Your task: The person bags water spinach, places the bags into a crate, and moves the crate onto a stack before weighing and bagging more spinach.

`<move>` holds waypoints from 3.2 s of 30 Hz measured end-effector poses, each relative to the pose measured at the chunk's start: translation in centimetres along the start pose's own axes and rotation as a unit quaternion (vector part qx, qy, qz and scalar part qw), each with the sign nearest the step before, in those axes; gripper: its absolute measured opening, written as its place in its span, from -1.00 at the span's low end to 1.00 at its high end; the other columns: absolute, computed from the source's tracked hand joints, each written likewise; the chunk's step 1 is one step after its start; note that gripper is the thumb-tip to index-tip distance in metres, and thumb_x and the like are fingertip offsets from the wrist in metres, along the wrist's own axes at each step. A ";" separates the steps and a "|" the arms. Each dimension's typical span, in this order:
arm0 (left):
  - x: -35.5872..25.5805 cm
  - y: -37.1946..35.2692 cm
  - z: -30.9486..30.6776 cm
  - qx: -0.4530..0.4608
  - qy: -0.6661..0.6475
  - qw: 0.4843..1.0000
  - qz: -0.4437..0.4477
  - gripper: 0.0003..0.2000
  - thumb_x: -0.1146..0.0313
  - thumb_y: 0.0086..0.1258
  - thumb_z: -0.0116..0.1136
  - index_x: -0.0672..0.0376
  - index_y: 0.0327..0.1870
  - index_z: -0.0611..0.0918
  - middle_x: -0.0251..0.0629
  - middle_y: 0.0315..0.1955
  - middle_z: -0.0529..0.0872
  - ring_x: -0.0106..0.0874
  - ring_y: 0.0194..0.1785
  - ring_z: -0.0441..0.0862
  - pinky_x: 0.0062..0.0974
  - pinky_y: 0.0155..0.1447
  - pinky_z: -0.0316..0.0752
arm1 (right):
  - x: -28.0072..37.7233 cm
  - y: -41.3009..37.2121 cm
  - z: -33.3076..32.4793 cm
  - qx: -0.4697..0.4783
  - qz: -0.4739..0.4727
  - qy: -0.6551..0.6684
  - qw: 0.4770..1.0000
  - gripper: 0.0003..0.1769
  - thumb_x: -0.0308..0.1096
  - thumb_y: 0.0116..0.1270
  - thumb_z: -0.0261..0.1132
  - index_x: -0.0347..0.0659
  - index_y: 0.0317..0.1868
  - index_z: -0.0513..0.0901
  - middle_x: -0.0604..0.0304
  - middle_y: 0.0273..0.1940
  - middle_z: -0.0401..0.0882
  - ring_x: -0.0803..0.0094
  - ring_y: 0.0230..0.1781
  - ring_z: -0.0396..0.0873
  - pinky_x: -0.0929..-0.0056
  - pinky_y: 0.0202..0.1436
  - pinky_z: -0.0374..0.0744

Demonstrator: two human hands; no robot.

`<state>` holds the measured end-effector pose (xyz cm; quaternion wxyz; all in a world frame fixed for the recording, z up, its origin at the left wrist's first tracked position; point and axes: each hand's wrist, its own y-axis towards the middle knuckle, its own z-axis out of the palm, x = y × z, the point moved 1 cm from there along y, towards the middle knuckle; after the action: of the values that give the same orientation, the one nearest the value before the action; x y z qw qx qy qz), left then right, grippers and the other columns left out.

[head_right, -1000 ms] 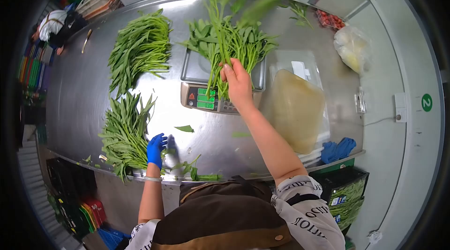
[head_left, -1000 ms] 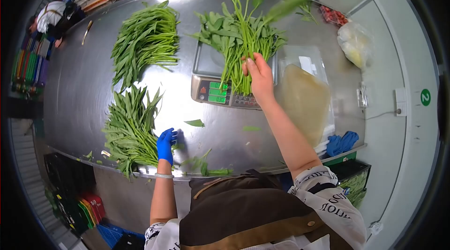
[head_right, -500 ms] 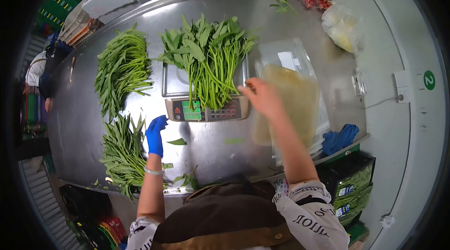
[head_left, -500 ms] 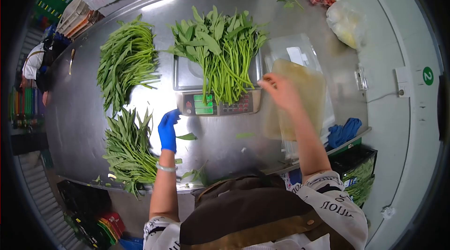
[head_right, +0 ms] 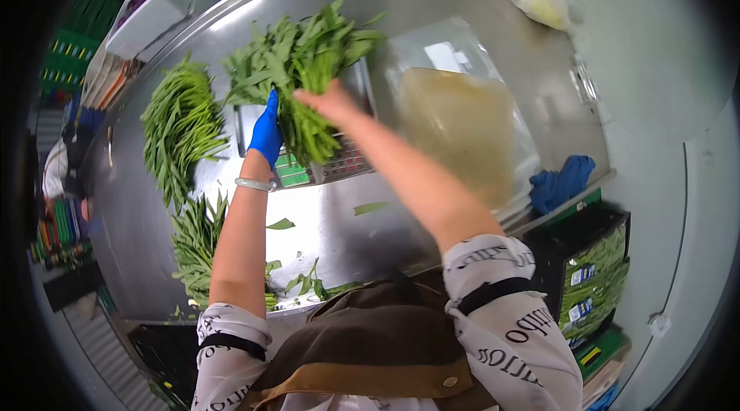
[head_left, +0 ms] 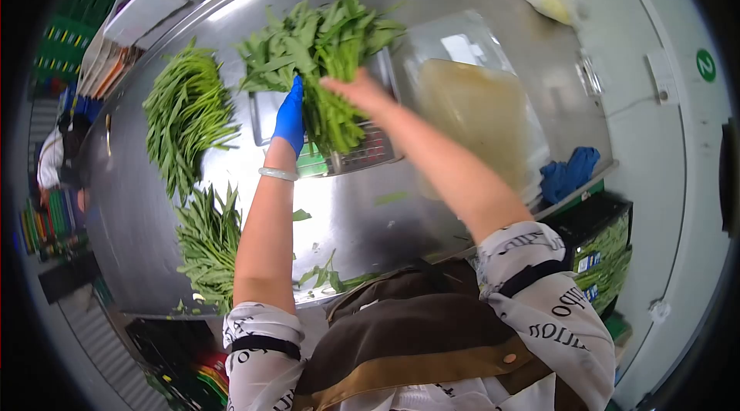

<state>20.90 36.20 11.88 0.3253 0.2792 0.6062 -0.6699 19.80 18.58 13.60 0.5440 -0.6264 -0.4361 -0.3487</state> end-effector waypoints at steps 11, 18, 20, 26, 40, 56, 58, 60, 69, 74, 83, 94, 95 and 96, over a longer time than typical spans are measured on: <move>2.6 -9.9 20.8 -0.011 0.002 0.939 0.345 -0.56 0.18 0.54 -0.07 0.35 0.26 0.33 -0.13 0.08 0.54 -0.44 0.05 0.48 -0.49 0.14 0.40 | -1.0 -13.1 -10.9 -0.250 -0.272 -0.003 0.929 -0.40 -0.21 0.42 0.06 -0.31 0.35 0.14 -0.21 0.20 0.33 -0.15 0.14 0.40 0.13 0.18 0.40; 18.4 -7.2 29.4 0.068 0.224 0.965 0.114 -0.40 0.07 0.49 -0.04 0.33 0.37 0.22 0.06 0.25 0.43 -0.21 0.28 0.41 -0.39 0.30 0.28 | -16.8 -17.3 -19.7 -0.265 -0.035 0.005 0.964 -0.40 -0.15 0.46 0.01 -0.35 0.36 0.13 -0.21 0.20 0.38 -0.05 0.22 0.38 0.24 0.28 0.31; 20.6 -7.6 29.4 0.054 0.334 0.940 0.046 -0.34 -0.03 0.45 -0.12 0.33 0.38 0.20 0.17 0.28 0.37 -0.03 0.36 0.31 -0.27 0.34 0.25 | -26.6 -16.3 -19.0 -0.250 0.007 0.015 0.968 -0.39 -0.10 0.45 0.04 -0.35 0.33 0.17 -0.21 0.17 0.40 -0.05 0.20 0.38 0.24 0.27 0.32; 20.7 -9.2 26.1 -0.020 0.164 0.982 0.086 -0.52 0.13 0.41 0.09 0.26 0.23 0.45 -0.13 0.02 0.58 -0.41 0.06 0.51 -0.50 0.15 0.39 | -25.3 -18.1 -24.4 -0.199 0.056 0.060 0.977 -0.43 -0.05 0.40 0.13 -0.33 0.23 0.33 -0.09 -0.04 0.52 0.08 -0.01 0.51 0.24 0.08 0.45; 19.0 -7.0 19.2 0.052 0.176 0.983 -0.001 -0.72 0.24 0.32 0.16 0.20 -0.04 0.61 -0.38 -0.41 0.64 -0.54 -0.53 0.53 -0.59 -0.41 0.41 | -24.4 -20.1 -36.2 -0.157 -0.183 -0.414 0.878 -0.76 -0.54 0.13 0.20 -0.18 -0.15 0.51 0.20 -0.19 0.55 0.28 -0.11 0.51 0.36 -0.09 0.52; 17.7 -16.4 19.8 0.150 0.781 0.504 0.337 -0.60 0.23 0.36 -0.03 0.22 0.16 0.43 -0.17 -0.36 0.64 -0.24 -0.40 0.60 -0.30 -0.25 0.45 | -14.7 -23.3 -18.4 0.122 -0.269 -0.432 0.852 -0.83 -0.28 0.06 0.34 -0.18 -0.44 0.56 0.18 -0.40 0.54 0.19 -0.26 0.56 0.21 -0.24 0.54; 19.1 -17.7 18.9 0.126 0.773 0.525 0.333 -0.49 0.13 0.32 0.04 0.23 0.23 0.39 -0.13 -0.26 0.63 -0.22 -0.33 0.58 -0.27 -0.22 0.43 | -17.5 -24.5 -16.7 0.070 -0.257 -0.393 0.880 -0.82 -0.27 0.07 0.34 -0.17 -0.44 0.55 0.18 -0.40 0.54 0.20 -0.25 0.56 0.23 -0.24 0.54; 17.7 -20.1 19.1 0.143 0.730 0.598 0.299 -0.27 -0.04 0.22 0.16 0.26 0.31 0.31 0.00 0.00 0.54 -0.10 -0.02 0.52 -0.15 0.04 0.40 | -18.3 -25.3 -16.0 0.004 -0.251 -0.382 0.889 -0.81 -0.27 0.07 0.34 -0.16 -0.46 0.52 0.18 -0.41 0.53 0.23 -0.25 0.56 0.26 -0.27 0.54; 25.9 -19.7 15.9 0.108 0.711 0.574 0.393 -0.30 0.28 0.24 0.09 0.24 0.42 0.16 0.08 0.35 0.22 0.03 0.39 0.20 -0.09 0.44 0.06 | -13.6 -25.9 -16.0 0.069 -0.371 -0.589 0.715 -0.24 -0.04 -0.15 0.50 -0.14 0.09 0.48 0.14 -0.05 0.52 0.24 0.10 0.40 0.33 0.17 0.37; 23.6 -18.9 16.2 0.075 0.657 0.619 0.423 -0.30 0.34 0.15 0.20 0.21 0.37 0.26 0.03 0.29 0.32 0.03 0.34 0.23 -0.05 0.39 0.10 | -14.7 -18.5 -15.9 0.298 -0.197 -0.573 0.737 0.06 -0.02 -0.30 0.54 -0.22 0.28 0.34 -0.02 -0.18 0.62 0.05 -0.14 0.61 0.17 -0.10 0.57; 18.7 -17.0 23.7 0.112 0.395 0.743 0.529 -0.64 0.39 0.26 0.19 0.17 0.11 0.55 -0.04 0.08 0.54 -0.08 0.08 0.49 -0.22 0.14 0.36 | -4.9 -27.6 -35.5 -0.058 0.002 -0.334 0.941 -0.01 -0.03 -0.16 0.52 -0.28 0.27 0.31 -0.16 0.04 0.54 0.09 0.08 0.54 0.27 0.15 0.47; 26.3 -5.1 34.3 0.278 0.346 0.826 0.348 -0.89 0.41 0.15 0.29 0.16 -0.31 0.70 -0.17 -0.34 0.68 -0.27 -0.28 0.64 -0.41 -0.15 0.50 | -14.3 -45.9 -38.0 -0.093 0.175 0.180 0.963 -0.03 -0.33 -0.07 0.46 -0.30 0.38 0.21 0.10 0.21 0.41 0.36 0.22 0.38 0.40 0.32 0.30; 25.5 -5.6 33.9 0.288 0.309 0.854 0.305 -0.88 0.39 0.19 0.29 0.19 -0.30 0.70 -0.18 -0.37 0.69 -0.31 -0.30 0.64 -0.44 -0.16 0.51 | -15.1 -46.7 -37.7 -0.086 0.182 0.210 0.957 -0.03 -0.32 -0.07 0.46 -0.29 0.39 0.21 0.10 0.21 0.41 0.36 0.22 0.38 0.40 0.32 0.30; 24.9 -6.0 33.5 0.291 0.299 0.865 0.279 -0.88 0.38 0.20 0.29 0.20 -0.29 0.70 -0.20 -0.37 0.69 -0.36 -0.28 0.64 -0.46 -0.15 0.50 | -15.9 -47.1 -37.3 -0.070 0.183 0.233 0.953 -0.03 -0.31 -0.06 0.46 -0.29 0.39 0.21 0.09 0.21 0.41 0.35 0.21 0.38 0.40 0.32 0.30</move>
<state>1.21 0.82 0.20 0.2063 0.7055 0.3489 -0.5813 -28.41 -19.50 23.02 0.6396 -0.6331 -0.1496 -0.4096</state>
